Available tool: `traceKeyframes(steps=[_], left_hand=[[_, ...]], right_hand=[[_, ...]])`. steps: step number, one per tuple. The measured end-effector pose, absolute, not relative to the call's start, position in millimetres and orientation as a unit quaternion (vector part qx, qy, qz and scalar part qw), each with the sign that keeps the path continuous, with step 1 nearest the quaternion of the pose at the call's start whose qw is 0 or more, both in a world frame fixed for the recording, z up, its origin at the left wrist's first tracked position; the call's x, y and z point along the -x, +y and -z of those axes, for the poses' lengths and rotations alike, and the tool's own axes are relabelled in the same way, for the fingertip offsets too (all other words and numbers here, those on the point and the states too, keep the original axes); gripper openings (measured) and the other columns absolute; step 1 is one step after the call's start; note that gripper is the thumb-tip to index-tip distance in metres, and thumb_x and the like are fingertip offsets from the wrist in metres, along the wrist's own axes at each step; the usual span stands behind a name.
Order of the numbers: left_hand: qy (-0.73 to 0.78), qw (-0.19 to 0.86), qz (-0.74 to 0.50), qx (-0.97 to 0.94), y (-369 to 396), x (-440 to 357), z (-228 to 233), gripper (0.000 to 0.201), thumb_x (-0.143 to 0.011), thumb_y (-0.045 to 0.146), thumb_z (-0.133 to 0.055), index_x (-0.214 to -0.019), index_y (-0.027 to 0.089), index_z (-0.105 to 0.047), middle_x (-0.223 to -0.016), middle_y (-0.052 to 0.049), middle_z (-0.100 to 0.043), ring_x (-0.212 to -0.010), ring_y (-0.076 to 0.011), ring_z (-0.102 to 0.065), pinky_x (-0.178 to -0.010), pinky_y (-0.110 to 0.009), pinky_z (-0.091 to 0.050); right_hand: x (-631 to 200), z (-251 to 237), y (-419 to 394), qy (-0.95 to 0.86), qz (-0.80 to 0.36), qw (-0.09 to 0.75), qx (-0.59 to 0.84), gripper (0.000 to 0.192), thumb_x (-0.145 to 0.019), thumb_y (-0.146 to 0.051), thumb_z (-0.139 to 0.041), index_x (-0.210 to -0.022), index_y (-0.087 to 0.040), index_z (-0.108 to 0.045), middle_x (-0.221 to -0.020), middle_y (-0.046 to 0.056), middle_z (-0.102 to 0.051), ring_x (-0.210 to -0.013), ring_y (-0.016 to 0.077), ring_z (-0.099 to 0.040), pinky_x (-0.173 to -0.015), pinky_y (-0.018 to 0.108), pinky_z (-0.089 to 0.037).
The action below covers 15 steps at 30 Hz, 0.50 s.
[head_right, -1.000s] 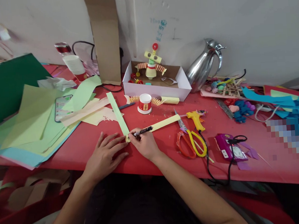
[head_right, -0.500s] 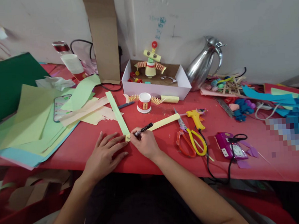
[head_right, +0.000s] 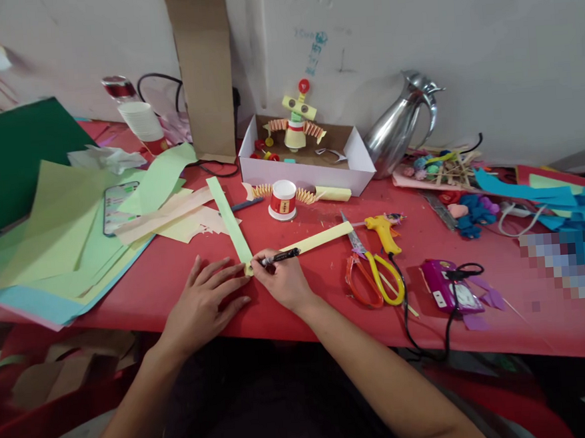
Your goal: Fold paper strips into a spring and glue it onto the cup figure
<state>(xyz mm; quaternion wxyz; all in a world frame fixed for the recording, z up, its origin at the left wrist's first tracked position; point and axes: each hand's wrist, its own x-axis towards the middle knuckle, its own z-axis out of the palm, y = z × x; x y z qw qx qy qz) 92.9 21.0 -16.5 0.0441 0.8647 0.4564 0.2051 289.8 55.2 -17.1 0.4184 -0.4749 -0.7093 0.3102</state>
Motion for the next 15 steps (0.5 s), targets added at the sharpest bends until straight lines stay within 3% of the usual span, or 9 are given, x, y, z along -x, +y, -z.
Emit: traceKeyframes(steps=[6, 15], left_hand=[[0.454, 0.053, -0.213, -0.863, 21.4, -92.5, 16.7, 0.031, -0.092, 0.042, -0.054, -0.117, 0.03, -0.067, -0.128, -0.004, -0.066, -0.129, -0.0297, -0.05, -0.117, -0.063, -0.017], [0.458, 0.055, -0.207, -0.863, 21.0, -92.8, 16.1, 0.032, -0.093, 0.042, -0.053, -0.119, 0.03, -0.067, -0.13, -0.004, -0.065, -0.129, -0.0299, -0.05, -0.117, -0.063, -0.017]], right_hand=[[-291.7, 16.5, 54.7, -0.699, -0.319, 0.412, 0.491, 0.014, -0.088, -0.029, -0.056, -0.08, -0.02, -0.063, -0.065, -0.002, -0.06, -0.059, 0.0129, -0.054, -0.059, 0.023, -0.043], [-291.0, 16.2, 55.3, -0.707, -0.312, 0.416, 0.479, 0.015, -0.089, -0.031, -0.055, -0.083, -0.02, -0.064, -0.071, 0.0, -0.064, -0.063, 0.0139, -0.056, -0.062, 0.024, -0.044]])
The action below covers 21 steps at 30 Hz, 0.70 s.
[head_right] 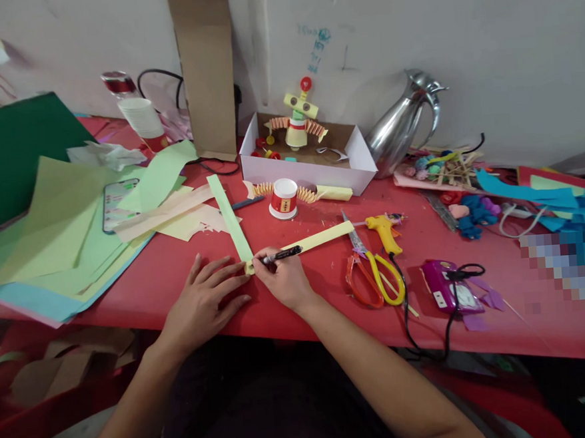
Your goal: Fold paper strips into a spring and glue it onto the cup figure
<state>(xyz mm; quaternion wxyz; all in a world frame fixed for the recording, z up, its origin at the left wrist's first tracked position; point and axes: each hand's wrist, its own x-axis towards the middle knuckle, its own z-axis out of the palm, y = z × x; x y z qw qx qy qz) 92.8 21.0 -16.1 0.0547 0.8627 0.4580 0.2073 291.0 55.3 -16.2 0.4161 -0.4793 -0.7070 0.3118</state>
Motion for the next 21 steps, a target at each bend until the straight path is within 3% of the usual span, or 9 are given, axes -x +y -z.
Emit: traceKeyframes(steps=[21], left_hand=[[0.455, 0.057, -0.208, -0.864, 21.2, -91.9, 16.8, 0.032, -0.093, 0.042, -0.053, -0.119, 0.03, -0.067, -0.13, -0.004, -0.065, -0.129, -0.0303, -0.05, -0.117, -0.064, -0.016]], right_hand=[[-290.6, 15.1, 54.6, -0.709, -0.307, 0.41, 0.484, 0.015, -0.089, -0.03, -0.054, -0.083, -0.021, -0.063, -0.072, 0.0, -0.064, -0.067, 0.015, -0.058, -0.064, 0.025, -0.046]])
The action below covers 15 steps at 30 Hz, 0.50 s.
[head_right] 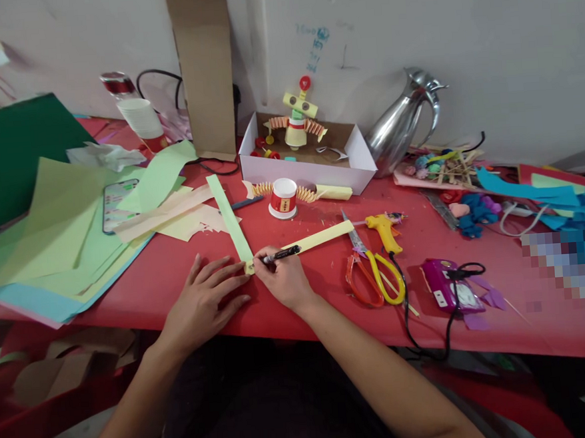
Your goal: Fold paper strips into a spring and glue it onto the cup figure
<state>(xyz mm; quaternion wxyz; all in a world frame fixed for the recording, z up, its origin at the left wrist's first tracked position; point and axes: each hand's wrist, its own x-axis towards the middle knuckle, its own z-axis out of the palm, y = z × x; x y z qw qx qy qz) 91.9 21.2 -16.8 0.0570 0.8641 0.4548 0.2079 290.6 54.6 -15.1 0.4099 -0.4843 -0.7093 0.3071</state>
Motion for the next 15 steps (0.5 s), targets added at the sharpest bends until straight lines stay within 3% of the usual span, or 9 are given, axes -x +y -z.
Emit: traceKeyframes(steps=[4, 15], left_hand=[[0.455, 0.062, -0.213, -0.862, 21.3, -92.0, 16.7, 0.031, -0.092, 0.042, -0.054, -0.117, 0.031, -0.068, -0.129, -0.004, -0.066, -0.129, -0.0303, -0.05, -0.117, -0.064, -0.016], [0.456, 0.061, -0.208, -0.863, 21.4, -92.1, 16.6, 0.032, -0.093, 0.042, -0.053, -0.119, 0.03, -0.067, -0.13, -0.004, -0.065, -0.129, -0.0309, -0.05, -0.117, -0.064, -0.016]], right_hand=[[-290.9, 14.1, 53.4, -0.701, -0.311, 0.4, 0.502, 0.015, -0.088, -0.03, -0.054, -0.079, -0.021, -0.061, -0.064, -0.002, -0.058, -0.059, 0.0134, -0.053, -0.059, 0.023, -0.042], [-290.6, 15.7, 54.9, -0.708, -0.307, 0.41, 0.486, 0.015, -0.09, -0.031, -0.054, -0.084, -0.02, -0.063, -0.07, -0.001, -0.062, -0.064, 0.0137, -0.055, -0.062, 0.024, -0.043]])
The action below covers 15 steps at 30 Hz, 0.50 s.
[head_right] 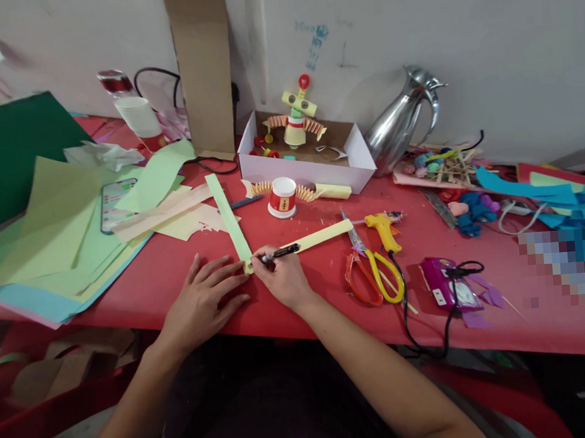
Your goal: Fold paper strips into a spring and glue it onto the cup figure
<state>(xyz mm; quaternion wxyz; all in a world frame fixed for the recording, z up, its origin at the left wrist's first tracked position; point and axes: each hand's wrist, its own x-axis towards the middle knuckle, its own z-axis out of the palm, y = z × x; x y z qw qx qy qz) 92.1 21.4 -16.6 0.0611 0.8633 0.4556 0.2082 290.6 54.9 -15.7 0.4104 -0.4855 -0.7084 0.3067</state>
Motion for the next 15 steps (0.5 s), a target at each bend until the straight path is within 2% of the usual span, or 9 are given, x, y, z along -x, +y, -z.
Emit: traceKeyframes(steps=[6, 15], left_hand=[[0.456, 0.057, -0.205, -0.864, 20.9, -92.3, 16.1, 0.032, -0.093, 0.042, -0.053, -0.119, 0.03, -0.067, -0.131, -0.004, -0.065, -0.13, -0.031, -0.049, -0.117, -0.064, -0.016], [0.457, 0.066, -0.211, -0.862, 20.9, -92.3, 15.9, 0.031, -0.092, 0.042, -0.054, -0.118, 0.031, -0.068, -0.129, -0.004, -0.066, -0.13, -0.0304, -0.049, -0.117, -0.064, -0.016]], right_hand=[[-291.0, 14.5, 53.9, -0.71, -0.304, 0.4, 0.494, 0.015, -0.089, -0.03, -0.054, -0.079, -0.021, -0.061, -0.065, -0.002, -0.057, -0.059, 0.0131, -0.052, -0.059, 0.024, -0.041], [-290.4, 15.1, 53.7, -0.705, -0.309, 0.403, 0.495, 0.017, -0.09, -0.033, -0.054, -0.081, -0.021, -0.063, -0.07, 0.0, -0.064, -0.065, 0.0151, -0.058, -0.064, 0.025, -0.046]])
